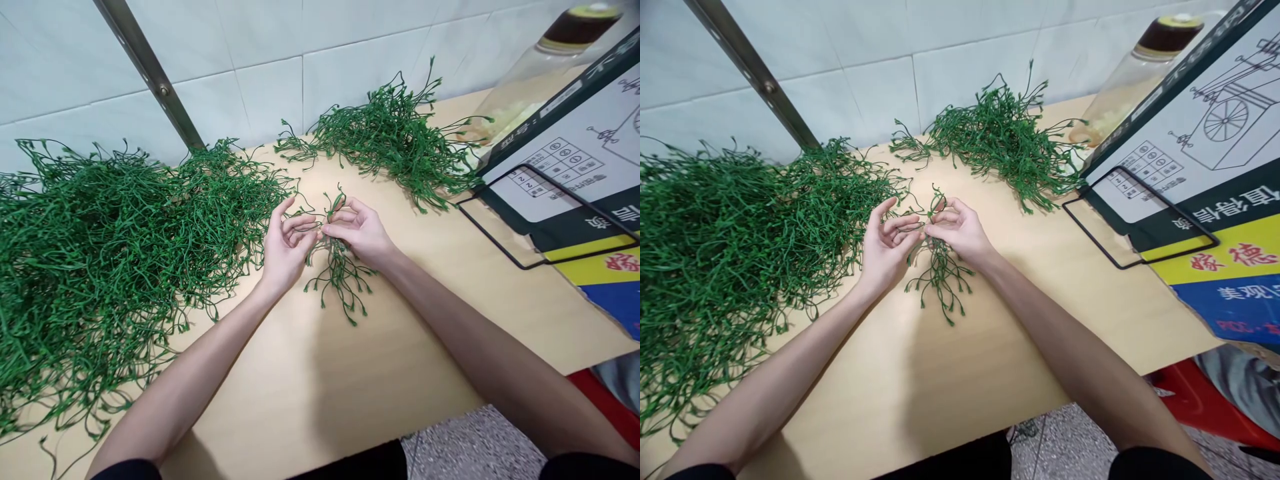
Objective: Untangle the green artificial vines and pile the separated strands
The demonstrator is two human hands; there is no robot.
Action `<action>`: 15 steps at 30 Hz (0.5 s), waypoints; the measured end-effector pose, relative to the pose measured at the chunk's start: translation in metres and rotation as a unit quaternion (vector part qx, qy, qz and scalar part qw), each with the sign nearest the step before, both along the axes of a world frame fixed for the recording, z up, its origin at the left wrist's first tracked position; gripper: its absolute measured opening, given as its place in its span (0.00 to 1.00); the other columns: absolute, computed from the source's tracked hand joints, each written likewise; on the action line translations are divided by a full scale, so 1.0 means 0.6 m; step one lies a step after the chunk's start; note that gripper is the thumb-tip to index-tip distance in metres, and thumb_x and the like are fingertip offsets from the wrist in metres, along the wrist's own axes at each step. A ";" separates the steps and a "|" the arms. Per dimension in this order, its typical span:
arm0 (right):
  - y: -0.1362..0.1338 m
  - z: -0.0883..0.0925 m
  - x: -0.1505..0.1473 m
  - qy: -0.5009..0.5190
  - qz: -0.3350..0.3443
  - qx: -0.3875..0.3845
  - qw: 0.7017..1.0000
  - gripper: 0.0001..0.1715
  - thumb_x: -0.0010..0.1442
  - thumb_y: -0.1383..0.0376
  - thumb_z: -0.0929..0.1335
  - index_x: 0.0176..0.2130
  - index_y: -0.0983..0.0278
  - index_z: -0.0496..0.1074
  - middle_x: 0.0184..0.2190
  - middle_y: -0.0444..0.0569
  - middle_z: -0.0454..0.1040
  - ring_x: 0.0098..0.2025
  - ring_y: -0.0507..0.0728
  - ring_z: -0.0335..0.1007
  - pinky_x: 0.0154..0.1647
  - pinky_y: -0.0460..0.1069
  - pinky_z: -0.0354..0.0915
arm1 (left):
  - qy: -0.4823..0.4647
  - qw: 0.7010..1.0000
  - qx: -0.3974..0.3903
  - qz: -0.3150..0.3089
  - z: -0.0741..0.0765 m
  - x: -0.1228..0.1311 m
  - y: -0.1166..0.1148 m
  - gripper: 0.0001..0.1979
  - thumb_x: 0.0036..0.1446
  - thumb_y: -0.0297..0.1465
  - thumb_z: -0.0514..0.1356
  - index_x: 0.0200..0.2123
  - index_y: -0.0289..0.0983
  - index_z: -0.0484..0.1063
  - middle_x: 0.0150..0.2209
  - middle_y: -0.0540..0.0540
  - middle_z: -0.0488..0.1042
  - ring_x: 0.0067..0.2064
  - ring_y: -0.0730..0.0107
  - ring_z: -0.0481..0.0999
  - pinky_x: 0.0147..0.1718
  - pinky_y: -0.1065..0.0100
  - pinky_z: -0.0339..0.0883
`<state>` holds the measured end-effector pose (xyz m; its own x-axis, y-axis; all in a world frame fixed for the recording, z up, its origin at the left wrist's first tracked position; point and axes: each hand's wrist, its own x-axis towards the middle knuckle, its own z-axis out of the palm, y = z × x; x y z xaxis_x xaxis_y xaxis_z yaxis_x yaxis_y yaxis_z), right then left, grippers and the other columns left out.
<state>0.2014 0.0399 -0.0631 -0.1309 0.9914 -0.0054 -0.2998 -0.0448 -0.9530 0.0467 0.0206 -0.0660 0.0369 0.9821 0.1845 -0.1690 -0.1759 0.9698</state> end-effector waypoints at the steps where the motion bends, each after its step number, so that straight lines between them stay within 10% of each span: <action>1: 0.000 0.001 0.001 -0.004 0.007 -0.002 1.000 0.31 0.37 0.64 0.81 0.37 0.61 0.65 0.27 0.38 0.74 0.27 0.51 0.74 0.31 0.48 0.72 | 0.016 1.000 0.011 0.005 0.000 0.001 -0.002 0.34 0.49 0.25 0.69 0.57 0.43 0.59 0.41 0.48 0.78 0.42 0.71 0.80 0.45 0.67 0.75; 15: -0.004 0.016 -0.001 -0.021 0.024 -0.022 0.999 0.25 0.36 0.65 0.79 0.32 0.62 0.66 0.22 0.37 0.71 0.20 0.47 0.64 0.21 0.45 0.56 | 0.282 0.946 0.133 0.084 0.016 -0.006 -0.014 0.07 0.60 0.26 0.59 0.41 0.41 0.68 0.35 0.47 0.77 0.42 0.63 0.75 0.44 0.61 0.64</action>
<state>0.2008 0.0376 -0.0535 -0.1774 0.9826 -0.0554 -0.2561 -0.1005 -0.9614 0.0429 0.0120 -0.0566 0.0510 0.9044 0.4237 0.4148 -0.4051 0.8148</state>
